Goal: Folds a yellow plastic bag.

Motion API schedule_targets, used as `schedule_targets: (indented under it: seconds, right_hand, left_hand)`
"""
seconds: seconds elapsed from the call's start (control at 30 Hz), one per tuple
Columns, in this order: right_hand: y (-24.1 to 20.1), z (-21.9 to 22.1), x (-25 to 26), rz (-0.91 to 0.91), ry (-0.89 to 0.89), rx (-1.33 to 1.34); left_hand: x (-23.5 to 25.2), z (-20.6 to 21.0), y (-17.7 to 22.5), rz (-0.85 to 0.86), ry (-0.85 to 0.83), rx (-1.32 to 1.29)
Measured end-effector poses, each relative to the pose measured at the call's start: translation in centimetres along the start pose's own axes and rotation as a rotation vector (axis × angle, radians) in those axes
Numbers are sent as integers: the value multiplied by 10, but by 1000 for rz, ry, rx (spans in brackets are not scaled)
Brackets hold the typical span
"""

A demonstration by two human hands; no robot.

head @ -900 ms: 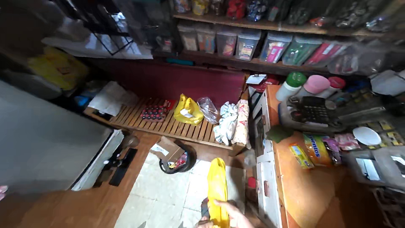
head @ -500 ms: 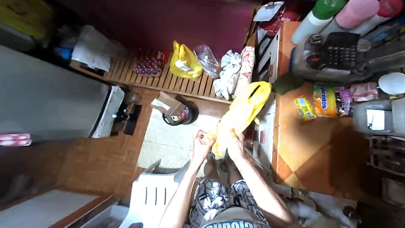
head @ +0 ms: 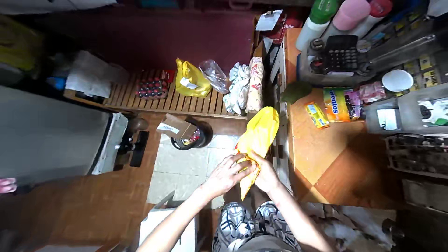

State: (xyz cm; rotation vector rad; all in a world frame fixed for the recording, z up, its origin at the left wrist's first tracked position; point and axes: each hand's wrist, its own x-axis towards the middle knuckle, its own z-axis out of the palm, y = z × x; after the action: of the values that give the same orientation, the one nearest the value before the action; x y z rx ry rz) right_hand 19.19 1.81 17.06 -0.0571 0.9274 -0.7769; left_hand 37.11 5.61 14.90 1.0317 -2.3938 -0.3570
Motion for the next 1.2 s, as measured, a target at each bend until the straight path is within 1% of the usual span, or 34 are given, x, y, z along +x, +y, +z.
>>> schedule_targets:
  seconds: [0.07, 0.13, 0.2, 0.27, 0.33, 0.4, 0.47, 0.5, 0.53, 0.57, 0.6, 0.67, 0.7, 0.73, 0.8, 0.83, 0.9, 0.93, 0.97, 1.0, 1.07, 1.1, 1.13, 1.17, 1.2]
  right_hand:
    - [-8, -7, -1, 27, -42, -37]
    - [-18, -16, 8, -2, -52, -144]
    - [-28, -16, 14, -18, -37, -279]
    - [-37, -12, 16, -29, -34, -345]
    - [-49, -13, 13, -14, -105, -435]
    - [-56, -17, 6, 3, -216, -570]
    - [-56, -23, 4, -49, -336, -748]
    - [-53, -26, 4, -104, -327, -849]
    - [-49, -29, 6, -160, -276, -922]
    - [-46, -34, 10, -212, -205, -946]
    - [-43, -39, 15, -251, -138, -915]
    - [-37, -46, 24, -275, -11, -771]
    - [-34, -48, 26, -279, 35, -709]
    - [-28, -49, 24, -292, 56, -685]
    - [-13, -48, 8, -292, 7, -763]
    - [-8, -48, -1, -267, -55, -851]
    - [-9, -54, -10, -213, -287, -1030]
    - [-8, -60, -9, -228, -386, -1109]
    - [-5, -65, -6, -254, -431, -1181]
    - [-3, -67, -6, -258, -420, -1221]
    - [2, -61, -8, -265, -297, -1204]
    - [3, -55, -9, -263, -217, -1174]
    - [4, -50, -10, -263, -124, -1145]
    - [6, -45, -10, -259, -30, -1113]
    - [9, -40, -9, -274, 44, -1106]
  left_hand:
    - [4, -5, 6, 74, -47, -9]
    - [9, -7, 16, 48, -102, -96]
    - [16, -7, 16, -64, -126, -197]
    - [22, -9, 11, -193, -157, -268]
    - [30, -8, 2, -300, -204, -277]
    - [33, -7, -7, -385, -338, -309]
    - [35, -2, -11, -481, -432, -313]
    - [36, 1, -11, -543, -437, -342]
    - [36, 5, -10, -610, -400, -395]
    - [34, 10, -8, -677, -307, -448]
    - [31, 15, -5, -738, -161, -481]
    - [25, 23, 6, -828, 171, -484]
    - [23, 26, 11, -869, 275, -506]
    - [20, 31, 14, -935, 330, -559]
    - [14, 42, 23, -1086, 393, -832]
    - [11, 48, 25, -1118, 424, -958]
    - [5, 50, 24, -1148, 463, -1069]
    - [3, 48, 25, -1163, 449, -1093]
    - [0, 47, 25, -1160, 419, -1103]
    - [-2, 47, 24, -1151, 395, -1104]
    - [0, 45, 20, -1146, 378, -1124]
    - [0, 44, 18, -1123, 388, -1198]
    - [-1, 43, 16, -1070, 403, -1328]
    - [-4, 43, 15, -991, 412, -1464]
    - [-6, 45, 15, -921, 424, -1523]
